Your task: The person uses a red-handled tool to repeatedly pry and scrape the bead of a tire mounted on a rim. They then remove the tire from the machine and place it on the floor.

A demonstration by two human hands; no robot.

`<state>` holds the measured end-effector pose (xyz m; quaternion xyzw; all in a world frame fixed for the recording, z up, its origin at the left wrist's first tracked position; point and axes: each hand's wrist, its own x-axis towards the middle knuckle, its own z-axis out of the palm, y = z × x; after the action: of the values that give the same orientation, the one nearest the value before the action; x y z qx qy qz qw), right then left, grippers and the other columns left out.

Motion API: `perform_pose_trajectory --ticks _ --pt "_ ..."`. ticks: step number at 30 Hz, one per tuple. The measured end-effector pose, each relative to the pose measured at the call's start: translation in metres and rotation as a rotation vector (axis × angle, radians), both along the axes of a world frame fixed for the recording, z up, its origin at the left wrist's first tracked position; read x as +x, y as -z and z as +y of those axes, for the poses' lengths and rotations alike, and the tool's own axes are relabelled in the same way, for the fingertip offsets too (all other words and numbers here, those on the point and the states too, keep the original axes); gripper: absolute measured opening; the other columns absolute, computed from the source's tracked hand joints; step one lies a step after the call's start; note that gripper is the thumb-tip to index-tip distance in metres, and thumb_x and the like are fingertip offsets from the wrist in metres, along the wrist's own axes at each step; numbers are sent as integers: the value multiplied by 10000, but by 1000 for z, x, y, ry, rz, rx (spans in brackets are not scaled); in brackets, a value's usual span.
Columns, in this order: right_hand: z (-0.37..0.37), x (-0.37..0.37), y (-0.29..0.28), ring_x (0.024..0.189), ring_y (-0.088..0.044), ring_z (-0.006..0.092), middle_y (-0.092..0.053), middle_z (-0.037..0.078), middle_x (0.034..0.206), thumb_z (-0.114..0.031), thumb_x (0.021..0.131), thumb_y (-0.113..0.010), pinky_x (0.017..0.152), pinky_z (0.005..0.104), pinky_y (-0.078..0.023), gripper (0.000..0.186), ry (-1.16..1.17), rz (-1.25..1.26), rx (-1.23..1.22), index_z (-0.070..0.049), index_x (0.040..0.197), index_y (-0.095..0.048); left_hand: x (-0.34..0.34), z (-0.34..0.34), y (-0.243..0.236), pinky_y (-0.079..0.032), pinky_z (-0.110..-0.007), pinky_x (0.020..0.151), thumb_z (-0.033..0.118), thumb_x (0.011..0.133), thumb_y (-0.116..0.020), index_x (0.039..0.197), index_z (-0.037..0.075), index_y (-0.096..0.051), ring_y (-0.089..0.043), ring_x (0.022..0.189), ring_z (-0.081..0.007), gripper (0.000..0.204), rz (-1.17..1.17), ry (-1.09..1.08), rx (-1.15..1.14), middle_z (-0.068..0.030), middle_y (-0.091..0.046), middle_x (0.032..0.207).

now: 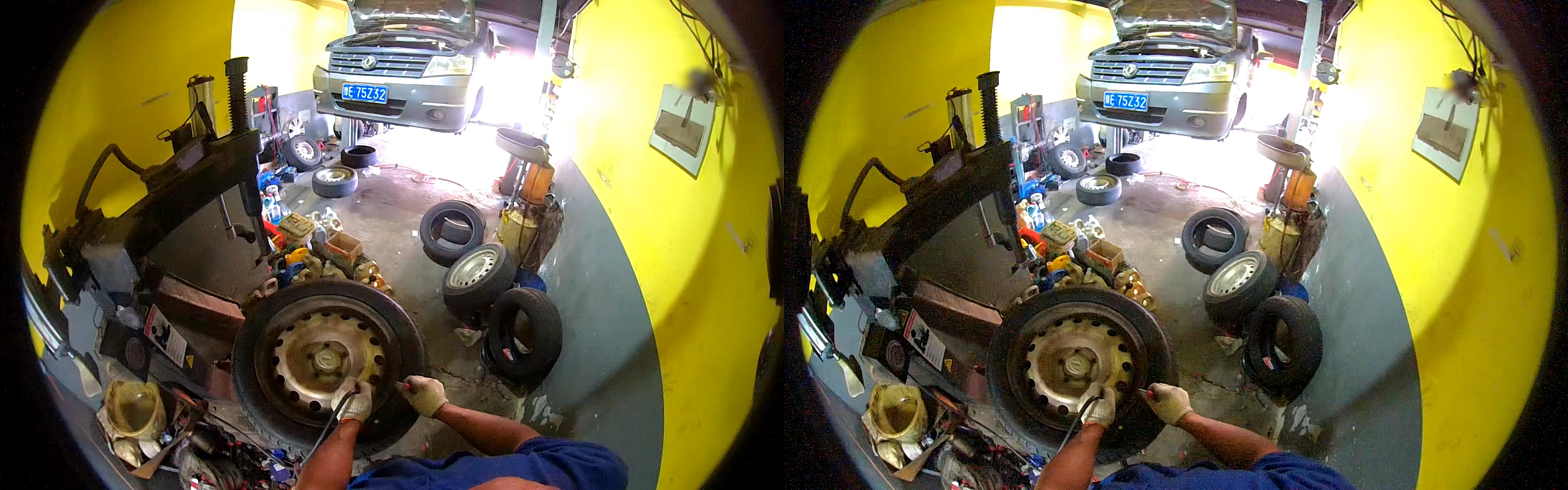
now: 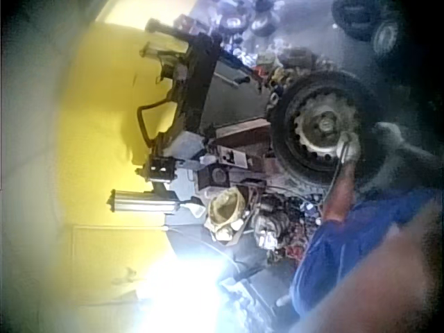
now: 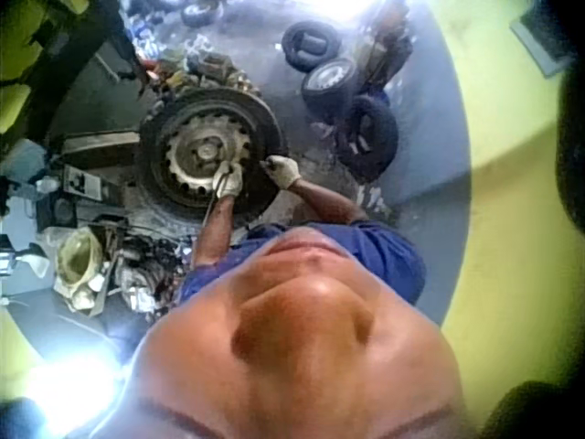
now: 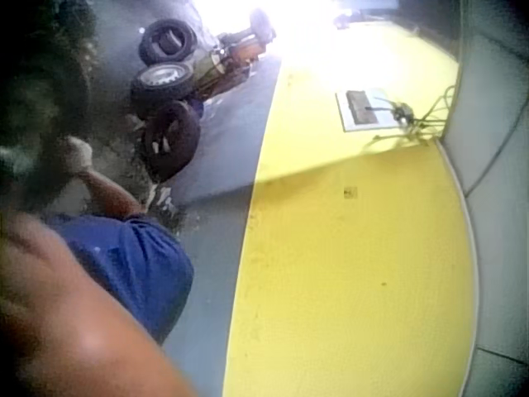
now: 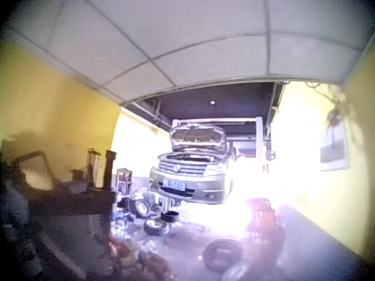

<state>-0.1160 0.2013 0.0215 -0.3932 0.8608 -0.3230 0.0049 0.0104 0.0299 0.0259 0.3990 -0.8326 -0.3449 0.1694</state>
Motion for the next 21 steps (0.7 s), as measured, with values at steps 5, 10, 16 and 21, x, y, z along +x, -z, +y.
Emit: perform_pose_trajectory --ticks 5,10,16,21 --pt "-1 -16 -1 770 -658 430 -675 183 778 -377 969 -677 681 479 -529 305 -126 -30 109 -81 895 -689 -4 -4 24 -549 -556 784 362 917 -603 924 76 -698 -701 870 -462 302 41 -37 -118 -240 -726 885" --pt "10 -126 -53 888 -708 361 -720 190 981 -395 987 -625 851 457 -572 380 -247 -113 168 -64 1170 -657 -11 1 20 -551 -563 781 349 908 -611 909 66 -702 -708 858 -467 297 20 -41 -146 -244 -730 874" --pt "29 -349 -362 1116 -695 346 -700 244 1203 -324 983 -575 979 434 -560 437 431 454 213 19 1243 -647 -16 7 19 -555 -559 772 349 890 -627 876 60 -680 -699 847 -481 294 75 -1 -128 -264 -716 860" --pt "13 -294 -465 1144 -675 364 -698 223 1212 -197 914 -641 1029 422 -511 412 371 560 52 -28 1290 -644 -1 -9 34 -560 -538 766 358 887 -618 847 68 -678 -703 853 -467 299 51 -103 -192 -255 -716 855"
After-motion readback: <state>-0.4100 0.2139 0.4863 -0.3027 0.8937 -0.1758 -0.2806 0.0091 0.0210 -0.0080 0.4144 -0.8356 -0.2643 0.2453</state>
